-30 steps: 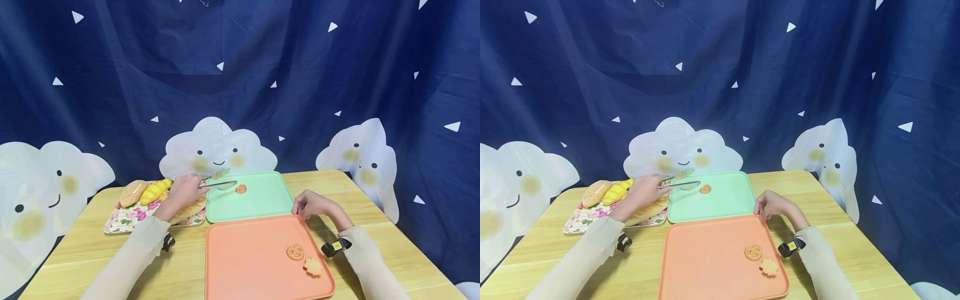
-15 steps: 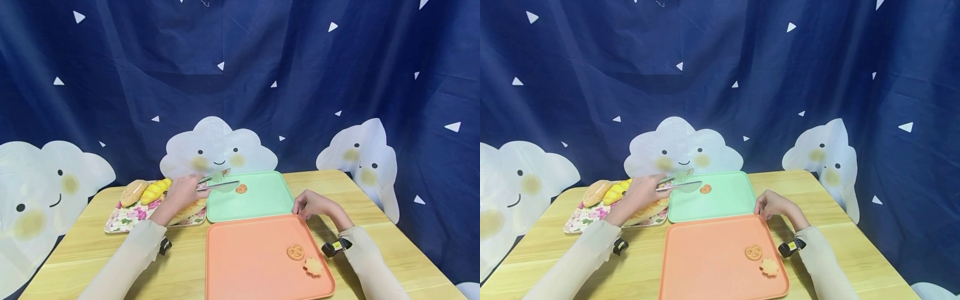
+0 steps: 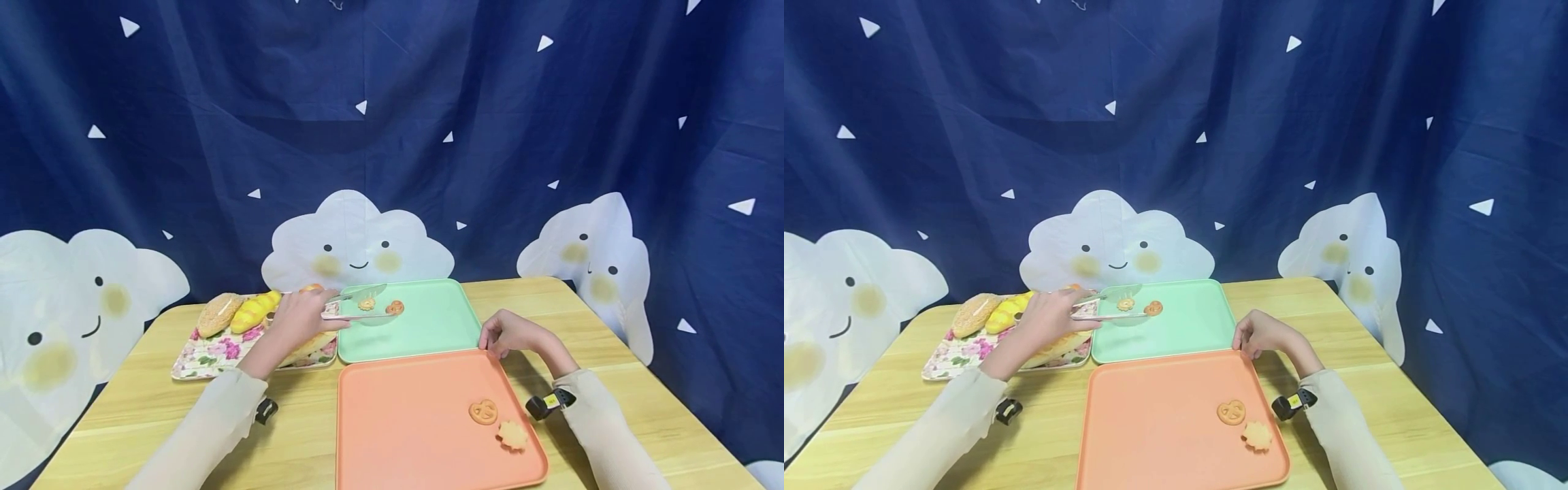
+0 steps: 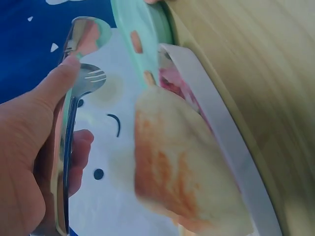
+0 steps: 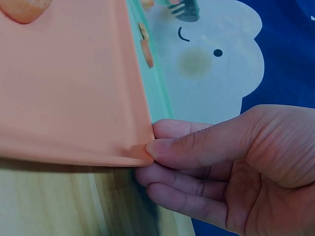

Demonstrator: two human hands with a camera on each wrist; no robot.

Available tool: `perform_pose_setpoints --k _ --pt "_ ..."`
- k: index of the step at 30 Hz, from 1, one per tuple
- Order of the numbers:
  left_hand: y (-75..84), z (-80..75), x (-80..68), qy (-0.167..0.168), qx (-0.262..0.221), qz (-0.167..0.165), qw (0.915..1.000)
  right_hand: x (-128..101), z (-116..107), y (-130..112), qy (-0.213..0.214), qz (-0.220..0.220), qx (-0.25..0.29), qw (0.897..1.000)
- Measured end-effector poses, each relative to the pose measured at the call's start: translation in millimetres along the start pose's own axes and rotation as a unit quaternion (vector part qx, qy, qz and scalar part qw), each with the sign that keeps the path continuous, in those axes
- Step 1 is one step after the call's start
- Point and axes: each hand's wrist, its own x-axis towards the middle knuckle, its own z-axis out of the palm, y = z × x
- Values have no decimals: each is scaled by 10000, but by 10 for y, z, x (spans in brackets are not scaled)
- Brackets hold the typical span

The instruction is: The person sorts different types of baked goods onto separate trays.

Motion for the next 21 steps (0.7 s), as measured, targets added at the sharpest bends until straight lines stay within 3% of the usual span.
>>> perform_pose_setpoints --k 4,10,14,21 --pt "92 -40 -11 371 -121 205 9990 -1 0 5 3 1 -25 10000" --pt "308 -98 -26 755 45 892 9931 -3 0 12 -5 11 -73 10000" --pt "483 -145 -55 648 86 1246 9901 0 -2 17 -10 4 -84 10000" --pt "779 -200 -108 114 -101 1575 9874 -2 -6 7 13 42 -107 9999"
